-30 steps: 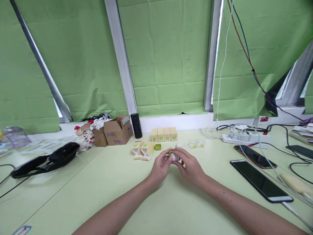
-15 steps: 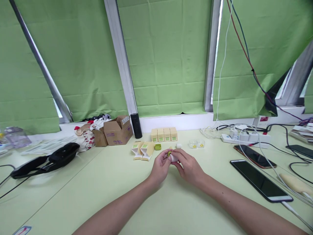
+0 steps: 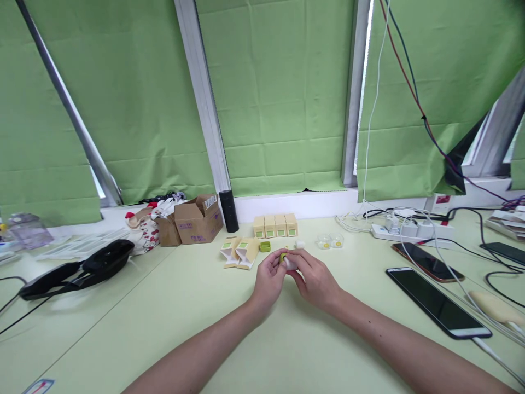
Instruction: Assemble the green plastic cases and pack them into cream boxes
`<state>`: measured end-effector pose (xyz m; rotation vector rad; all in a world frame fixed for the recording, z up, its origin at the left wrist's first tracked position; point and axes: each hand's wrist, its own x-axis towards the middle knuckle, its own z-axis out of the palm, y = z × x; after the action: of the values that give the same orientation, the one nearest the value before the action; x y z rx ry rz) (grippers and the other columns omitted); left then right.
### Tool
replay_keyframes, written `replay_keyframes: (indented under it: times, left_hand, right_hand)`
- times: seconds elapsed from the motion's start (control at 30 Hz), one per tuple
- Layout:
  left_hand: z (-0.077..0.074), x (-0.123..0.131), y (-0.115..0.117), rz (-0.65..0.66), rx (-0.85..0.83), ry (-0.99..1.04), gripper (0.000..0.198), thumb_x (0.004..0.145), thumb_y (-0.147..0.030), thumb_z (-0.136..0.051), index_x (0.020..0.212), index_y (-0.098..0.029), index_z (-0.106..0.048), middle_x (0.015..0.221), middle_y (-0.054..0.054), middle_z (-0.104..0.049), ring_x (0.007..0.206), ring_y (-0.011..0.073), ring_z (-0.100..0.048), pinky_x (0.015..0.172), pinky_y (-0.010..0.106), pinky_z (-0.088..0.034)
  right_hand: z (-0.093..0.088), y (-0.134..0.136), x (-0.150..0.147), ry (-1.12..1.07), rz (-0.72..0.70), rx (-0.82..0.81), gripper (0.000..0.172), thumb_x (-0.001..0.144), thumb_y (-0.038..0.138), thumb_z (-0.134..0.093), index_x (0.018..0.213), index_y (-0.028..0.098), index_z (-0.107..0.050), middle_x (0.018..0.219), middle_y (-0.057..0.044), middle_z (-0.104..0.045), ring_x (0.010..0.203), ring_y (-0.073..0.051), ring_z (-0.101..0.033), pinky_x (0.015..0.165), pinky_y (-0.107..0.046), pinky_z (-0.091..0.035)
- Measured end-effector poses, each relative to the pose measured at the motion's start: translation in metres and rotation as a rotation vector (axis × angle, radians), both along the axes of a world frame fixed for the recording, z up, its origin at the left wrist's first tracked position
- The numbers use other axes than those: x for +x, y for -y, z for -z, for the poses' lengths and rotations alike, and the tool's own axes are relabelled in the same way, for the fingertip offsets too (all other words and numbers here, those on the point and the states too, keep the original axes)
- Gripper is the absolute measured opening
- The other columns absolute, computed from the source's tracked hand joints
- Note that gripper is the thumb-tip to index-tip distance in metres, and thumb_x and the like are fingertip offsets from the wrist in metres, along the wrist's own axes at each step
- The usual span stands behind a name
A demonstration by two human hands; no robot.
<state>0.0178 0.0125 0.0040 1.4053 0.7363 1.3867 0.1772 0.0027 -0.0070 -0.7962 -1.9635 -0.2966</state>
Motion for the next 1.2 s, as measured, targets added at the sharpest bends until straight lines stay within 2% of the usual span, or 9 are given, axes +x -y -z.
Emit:
replay_keyframes:
  times: [0.17, 0.33, 0.53, 0.73, 0.97, 1.2]
  left_hand:
    - [0.0033, -0.0041, 0.0017, 0.114, 0.020, -0.012, 0.051, 0.085, -0.044, -0.079, 0.126, -0.016, -0.066, 0.133, 0.017, -0.070, 0.129, 0.0328, -0.064, 0.111, 0.048, -0.052]
    - [0.0046, -0.0017, 0.0022, 0.107, 0.009, -0.031, 0.061, 0.079, -0.046, -0.086, 0.128, -0.017, -0.064, 0.135, 0.018, -0.068, 0.130, 0.0333, -0.063, 0.109, 0.047, -0.053]
    - [0.0028, -0.0005, 0.0009, 0.099, 0.005, -0.061, 0.054, 0.081, -0.046, -0.084, 0.123, -0.016, -0.066, 0.122, 0.015, -0.073, 0.119, 0.0292, -0.068, 0.107, 0.045, -0.054]
    - [0.0038, -0.0008, 0.0001, 0.099, -0.003, -0.061, 0.055, 0.082, -0.048, -0.083, 0.122, -0.016, -0.065, 0.119, 0.014, -0.073, 0.115, 0.0270, -0.069, 0.105, 0.042, -0.054]
    - [0.0054, -0.0006, -0.0013, 0.100, -0.010, -0.058, 0.052, 0.083, -0.046, -0.083, 0.122, -0.016, -0.066, 0.117, 0.013, -0.073, 0.113, 0.0268, -0.070, 0.105, 0.043, -0.054]
    - [0.0091, -0.0038, -0.0051, 0.151, -0.017, -0.036, 0.055, 0.082, -0.045, -0.084, 0.125, -0.016, -0.069, 0.126, 0.016, -0.071, 0.123, 0.0305, -0.066, 0.108, 0.044, -0.052]
  right_hand:
    - [0.0071, -0.0038, 0.0036, 0.004, -0.025, -0.019, 0.044, 0.099, 0.008, -0.050, 0.141, 0.021, -0.053, 0.131, -0.015, -0.067, 0.114, -0.027, -0.071, 0.089, -0.042, -0.066]
    - [0.0103, -0.0051, 0.0053, 0.004, -0.008, -0.021, 0.052, 0.093, 0.004, -0.052, 0.143, 0.020, -0.051, 0.133, -0.016, -0.067, 0.118, -0.029, -0.070, 0.092, -0.044, -0.066]
    - [0.0074, -0.0030, 0.0033, -0.005, -0.011, 0.007, 0.043, 0.096, 0.005, -0.050, 0.136, 0.021, -0.058, 0.127, -0.015, -0.070, 0.112, -0.026, -0.073, 0.088, -0.042, -0.067]
    - [0.0063, -0.0016, 0.0016, 0.005, 0.019, 0.003, 0.033, 0.099, 0.008, -0.050, 0.129, 0.018, -0.061, 0.123, -0.016, -0.071, 0.105, -0.027, -0.074, 0.083, -0.041, -0.067]
    - [0.0069, -0.0028, 0.0020, 0.002, 0.020, -0.001, 0.035, 0.098, 0.007, -0.050, 0.129, 0.018, -0.061, 0.122, -0.016, -0.071, 0.103, -0.026, -0.074, 0.082, -0.040, -0.066]
    - [0.0077, -0.0024, 0.0034, 0.007, 0.011, -0.032, 0.036, 0.097, 0.006, -0.051, 0.129, 0.019, -0.060, 0.125, -0.014, -0.070, 0.106, -0.026, -0.073, 0.083, -0.040, -0.065]
